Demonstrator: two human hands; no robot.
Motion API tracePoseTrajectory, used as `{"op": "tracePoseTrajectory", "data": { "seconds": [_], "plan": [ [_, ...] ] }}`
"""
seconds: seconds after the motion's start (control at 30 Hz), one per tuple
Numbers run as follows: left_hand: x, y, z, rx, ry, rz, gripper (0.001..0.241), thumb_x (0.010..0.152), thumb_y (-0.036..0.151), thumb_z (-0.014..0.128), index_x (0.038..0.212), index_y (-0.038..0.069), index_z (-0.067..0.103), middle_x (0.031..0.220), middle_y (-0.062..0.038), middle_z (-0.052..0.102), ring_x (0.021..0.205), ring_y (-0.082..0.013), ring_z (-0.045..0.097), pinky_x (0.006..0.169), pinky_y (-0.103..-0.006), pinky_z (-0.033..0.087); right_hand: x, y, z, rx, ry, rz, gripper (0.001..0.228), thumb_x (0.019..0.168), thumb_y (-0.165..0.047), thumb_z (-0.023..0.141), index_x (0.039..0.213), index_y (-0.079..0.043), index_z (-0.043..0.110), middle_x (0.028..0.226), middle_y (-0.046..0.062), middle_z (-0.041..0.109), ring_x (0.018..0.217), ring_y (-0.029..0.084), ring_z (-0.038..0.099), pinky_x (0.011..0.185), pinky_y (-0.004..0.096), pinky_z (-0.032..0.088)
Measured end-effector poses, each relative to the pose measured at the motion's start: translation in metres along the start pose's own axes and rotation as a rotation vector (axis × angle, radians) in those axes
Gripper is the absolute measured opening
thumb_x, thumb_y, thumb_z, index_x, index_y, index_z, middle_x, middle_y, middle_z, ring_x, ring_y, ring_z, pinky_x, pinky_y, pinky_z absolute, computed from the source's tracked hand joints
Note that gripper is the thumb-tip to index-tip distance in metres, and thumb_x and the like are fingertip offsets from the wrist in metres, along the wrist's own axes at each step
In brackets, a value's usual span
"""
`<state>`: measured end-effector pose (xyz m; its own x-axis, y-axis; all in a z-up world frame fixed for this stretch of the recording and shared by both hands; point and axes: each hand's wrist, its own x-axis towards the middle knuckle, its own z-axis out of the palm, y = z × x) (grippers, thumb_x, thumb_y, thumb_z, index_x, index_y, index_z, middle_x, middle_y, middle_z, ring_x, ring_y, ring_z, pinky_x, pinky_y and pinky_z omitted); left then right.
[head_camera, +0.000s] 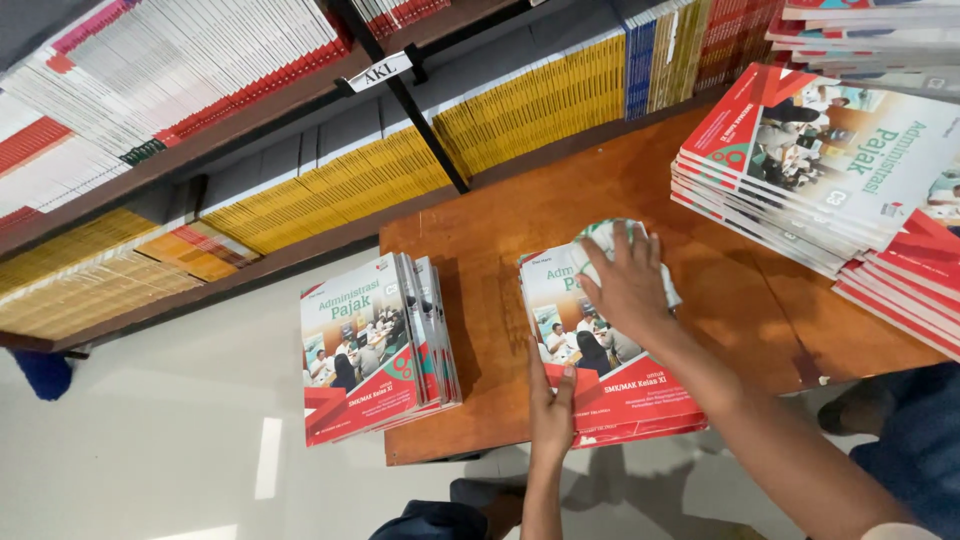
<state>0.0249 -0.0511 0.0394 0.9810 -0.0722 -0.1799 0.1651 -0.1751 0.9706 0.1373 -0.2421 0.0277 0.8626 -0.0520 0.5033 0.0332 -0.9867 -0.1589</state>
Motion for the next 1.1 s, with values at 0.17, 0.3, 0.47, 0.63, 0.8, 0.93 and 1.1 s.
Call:
{"op": "tracePoseTrajectory", "data": {
  "seconds": [0.17, 0.3, 0.47, 0.63, 0.8, 0.93, 1.1],
  "plan": [
    [0.001, -0.003, -0.001, -0.060, -0.001, 0.013, 0.074, 0.100, 0.035, 0.053, 0.164, 0.021, 0.018, 0.173, 0.001, 0.016, 0.160, -0.0138, 0.012, 0.126, -0.0327, 0.013, 0.011, -0.067, 0.002, 0.175, 0.044, -0.136, 0.055, 0.094, -0.047, 0.063, 0.142, -0.021, 0.057, 0.148, 0.031, 0.043, 0.132, 0.054, 0.046, 0.109, 0.065, 0.037],
    [0.000, -0.005, -0.004, -0.086, -0.024, 0.026, 0.073, 0.100, 0.039, 0.051, 0.164, 0.022, 0.019, 0.174, 0.003, 0.015, 0.160, -0.0142, 0.010, 0.126, -0.0346, 0.013, 0.016, -0.083, 0.005, 0.264, -0.007, -0.217, 0.053, 0.097, -0.048, 0.062, 0.143, -0.023, 0.057, 0.147, 0.025, 0.046, 0.131, 0.049, 0.047, 0.112, 0.066, 0.032],
    [0.000, 0.000, -0.004, -0.129, -0.009, -0.072, 0.070, 0.099, 0.039, 0.050, 0.163, 0.029, 0.022, 0.173, 0.004, 0.018, 0.159, -0.0129, 0.016, 0.125, -0.0309, 0.019, 0.026, -0.037, -0.009, 0.172, -0.046, -0.146, 0.054, 0.098, -0.054, 0.056, 0.144, -0.026, 0.055, 0.151, 0.024, 0.045, 0.136, 0.046, 0.047, 0.110, 0.075, 0.029],
    [-0.007, 0.007, -0.003, -0.142, 0.017, -0.149, 0.069, 0.098, 0.047, 0.047, 0.162, 0.033, 0.026, 0.173, 0.008, 0.022, 0.158, -0.0116, 0.023, 0.121, -0.0292, 0.029, 0.007, 0.008, -0.028, -0.003, 0.047, -0.057, 0.052, 0.097, -0.052, 0.059, 0.141, -0.024, 0.059, 0.146, 0.022, 0.048, 0.128, 0.045, 0.053, 0.105, 0.073, 0.036],
    [-0.012, 0.017, 0.000, -0.161, 0.066, -0.154, 0.068, 0.096, 0.054, 0.041, 0.160, 0.032, 0.032, 0.170, 0.009, 0.030, 0.157, -0.0079, 0.026, 0.125, -0.0277, 0.022, -0.042, -0.008, -0.053, 0.057, -0.071, -0.103, 0.053, 0.100, -0.052, 0.051, 0.146, -0.026, 0.054, 0.158, 0.030, 0.038, 0.143, 0.052, 0.039, 0.118, 0.071, 0.025],
    [-0.010, 0.010, -0.002, -0.103, 0.039, -0.105, 0.071, 0.096, 0.056, 0.038, 0.161, 0.028, 0.029, 0.171, 0.007, 0.025, 0.158, -0.0106, 0.021, 0.127, -0.0312, 0.018, -0.076, -0.046, -0.084, 0.186, -0.057, -0.216, 0.049, 0.099, -0.044, 0.056, 0.143, -0.021, 0.057, 0.151, 0.029, 0.043, 0.129, 0.057, 0.049, 0.113, 0.065, 0.036],
    [-0.010, 0.010, -0.005, -0.118, -0.010, -0.029, 0.076, 0.096, 0.055, 0.045, 0.162, 0.023, 0.025, 0.172, 0.004, 0.021, 0.159, -0.0126, 0.017, 0.127, -0.0346, 0.018, -0.090, -0.039, -0.075, 0.169, -0.169, -0.235, 0.056, 0.094, -0.051, 0.058, 0.145, -0.028, 0.055, 0.157, 0.019, 0.041, 0.141, 0.045, 0.041, 0.119, 0.063, 0.027]
  ]
}}
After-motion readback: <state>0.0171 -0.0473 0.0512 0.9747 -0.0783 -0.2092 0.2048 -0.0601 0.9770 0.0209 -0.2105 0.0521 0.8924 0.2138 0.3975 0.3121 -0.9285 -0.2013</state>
